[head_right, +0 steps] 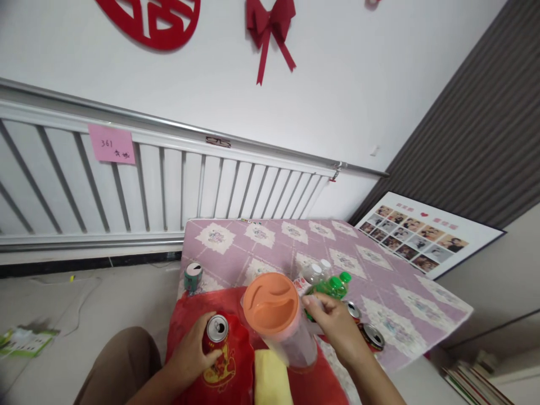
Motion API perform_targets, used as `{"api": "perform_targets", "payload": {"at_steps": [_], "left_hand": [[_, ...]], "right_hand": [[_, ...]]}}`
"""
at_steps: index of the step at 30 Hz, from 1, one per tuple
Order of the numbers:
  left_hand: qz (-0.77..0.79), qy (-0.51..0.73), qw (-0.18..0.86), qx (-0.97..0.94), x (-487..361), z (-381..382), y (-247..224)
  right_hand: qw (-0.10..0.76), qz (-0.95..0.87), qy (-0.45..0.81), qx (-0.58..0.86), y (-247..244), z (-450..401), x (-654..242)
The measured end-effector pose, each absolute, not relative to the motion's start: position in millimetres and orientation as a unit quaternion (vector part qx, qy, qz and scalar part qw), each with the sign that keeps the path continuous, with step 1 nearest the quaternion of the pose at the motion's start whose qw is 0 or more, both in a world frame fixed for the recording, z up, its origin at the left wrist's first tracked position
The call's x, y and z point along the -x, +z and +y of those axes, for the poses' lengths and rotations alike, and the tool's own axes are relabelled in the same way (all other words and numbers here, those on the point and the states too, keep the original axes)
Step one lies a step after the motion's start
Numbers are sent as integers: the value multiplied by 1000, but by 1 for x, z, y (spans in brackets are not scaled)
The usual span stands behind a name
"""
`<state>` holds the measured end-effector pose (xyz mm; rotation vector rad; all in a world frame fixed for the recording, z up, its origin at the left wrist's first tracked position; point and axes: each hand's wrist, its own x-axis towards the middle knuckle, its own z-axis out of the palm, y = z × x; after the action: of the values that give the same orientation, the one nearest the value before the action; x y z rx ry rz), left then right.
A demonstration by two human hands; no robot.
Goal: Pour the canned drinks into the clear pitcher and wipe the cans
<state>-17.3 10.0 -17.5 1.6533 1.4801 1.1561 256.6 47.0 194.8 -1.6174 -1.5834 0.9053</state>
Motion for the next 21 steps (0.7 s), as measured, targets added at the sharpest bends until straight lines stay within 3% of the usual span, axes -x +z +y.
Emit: {"api": "perform_targets", "payload": {"at_steps": [10,21], "left_hand": [[562,439,322,-623,18,8,-8],[565,438,325,-619,19,7,-6]], "right_hand": [[283,-703,238,607,201,51,-235],[248,-707,256,611,200,52,-212]]}}
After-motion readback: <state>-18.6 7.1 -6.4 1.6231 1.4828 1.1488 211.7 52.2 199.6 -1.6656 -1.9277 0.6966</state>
